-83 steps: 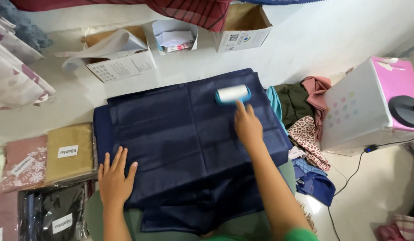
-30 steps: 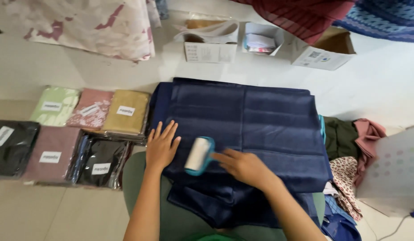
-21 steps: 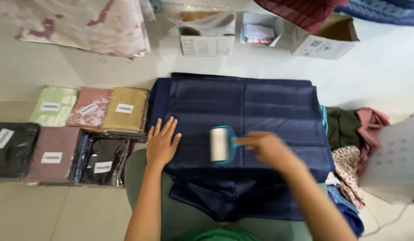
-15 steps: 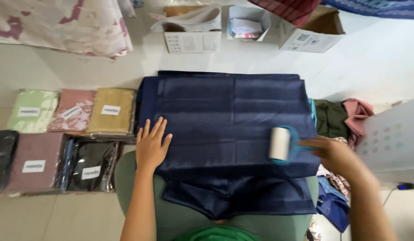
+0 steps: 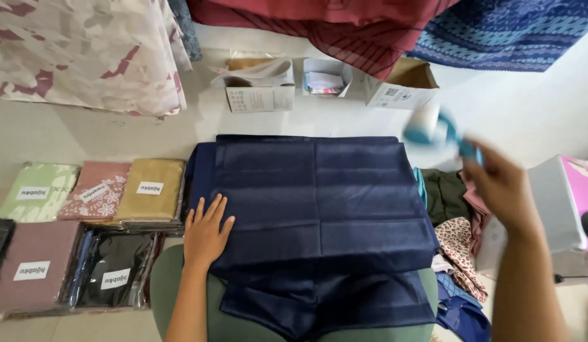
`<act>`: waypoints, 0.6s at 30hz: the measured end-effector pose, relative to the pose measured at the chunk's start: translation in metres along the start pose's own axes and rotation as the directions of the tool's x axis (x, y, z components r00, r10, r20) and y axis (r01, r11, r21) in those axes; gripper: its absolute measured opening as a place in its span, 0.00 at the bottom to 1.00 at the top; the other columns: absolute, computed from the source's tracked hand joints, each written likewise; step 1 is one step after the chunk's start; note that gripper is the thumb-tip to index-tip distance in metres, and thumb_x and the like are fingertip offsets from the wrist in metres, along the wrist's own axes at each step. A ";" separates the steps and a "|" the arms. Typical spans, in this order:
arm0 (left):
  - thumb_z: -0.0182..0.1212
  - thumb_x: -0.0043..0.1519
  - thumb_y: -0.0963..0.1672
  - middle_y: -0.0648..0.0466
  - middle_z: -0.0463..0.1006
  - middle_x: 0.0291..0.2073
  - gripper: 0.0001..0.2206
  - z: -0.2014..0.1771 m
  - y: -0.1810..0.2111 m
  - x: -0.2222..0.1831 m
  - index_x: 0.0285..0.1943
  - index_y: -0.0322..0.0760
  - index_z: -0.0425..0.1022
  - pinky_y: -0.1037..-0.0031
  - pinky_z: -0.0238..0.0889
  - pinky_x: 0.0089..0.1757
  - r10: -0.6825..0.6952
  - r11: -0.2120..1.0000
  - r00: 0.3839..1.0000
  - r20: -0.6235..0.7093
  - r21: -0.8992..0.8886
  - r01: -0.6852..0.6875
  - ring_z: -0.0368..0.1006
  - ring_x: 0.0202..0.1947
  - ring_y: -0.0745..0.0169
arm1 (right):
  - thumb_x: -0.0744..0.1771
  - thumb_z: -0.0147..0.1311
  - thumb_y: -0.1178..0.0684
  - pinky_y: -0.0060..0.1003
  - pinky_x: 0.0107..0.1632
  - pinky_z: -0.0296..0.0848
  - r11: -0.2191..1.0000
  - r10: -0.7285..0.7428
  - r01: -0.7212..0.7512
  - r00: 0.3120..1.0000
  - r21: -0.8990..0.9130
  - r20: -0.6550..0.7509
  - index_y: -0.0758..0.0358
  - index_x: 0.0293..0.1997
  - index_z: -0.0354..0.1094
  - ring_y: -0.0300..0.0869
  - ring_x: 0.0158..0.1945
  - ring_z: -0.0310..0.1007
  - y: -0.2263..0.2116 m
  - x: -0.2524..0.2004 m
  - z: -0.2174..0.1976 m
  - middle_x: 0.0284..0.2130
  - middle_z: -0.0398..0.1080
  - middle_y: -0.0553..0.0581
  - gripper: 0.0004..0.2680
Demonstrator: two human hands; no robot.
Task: Using a lint roller to clean a hijab and then folding it neatly on the floor.
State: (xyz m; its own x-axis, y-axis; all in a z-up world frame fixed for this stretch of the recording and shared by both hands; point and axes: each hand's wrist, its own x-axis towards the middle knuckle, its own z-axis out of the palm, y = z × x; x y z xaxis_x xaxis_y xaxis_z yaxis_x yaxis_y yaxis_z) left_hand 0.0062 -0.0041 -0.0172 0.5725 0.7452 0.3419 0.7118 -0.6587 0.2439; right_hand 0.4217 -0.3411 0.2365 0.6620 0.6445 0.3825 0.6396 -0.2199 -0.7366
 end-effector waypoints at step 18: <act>0.56 0.66 0.47 0.45 0.71 0.67 0.21 -0.027 0.004 0.003 0.67 0.33 0.71 0.61 0.61 0.59 -0.015 0.893 0.975 -0.223 -0.442 -0.088 0.70 0.62 0.45 | 0.74 0.43 0.50 0.38 0.57 0.75 0.749 0.138 -0.137 0.989 0.648 0.050 0.66 0.74 0.53 0.44 0.55 0.71 0.033 0.001 0.046 0.57 0.66 0.59 0.18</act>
State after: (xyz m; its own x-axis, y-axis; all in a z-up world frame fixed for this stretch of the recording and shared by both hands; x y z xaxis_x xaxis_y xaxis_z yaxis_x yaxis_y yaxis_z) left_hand -0.0003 -0.0074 0.0090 0.4567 0.7129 0.5322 0.4058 -0.6993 0.5885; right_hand 0.4253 -0.3138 0.1865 0.7233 0.6441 0.2488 0.1349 0.2216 -0.9658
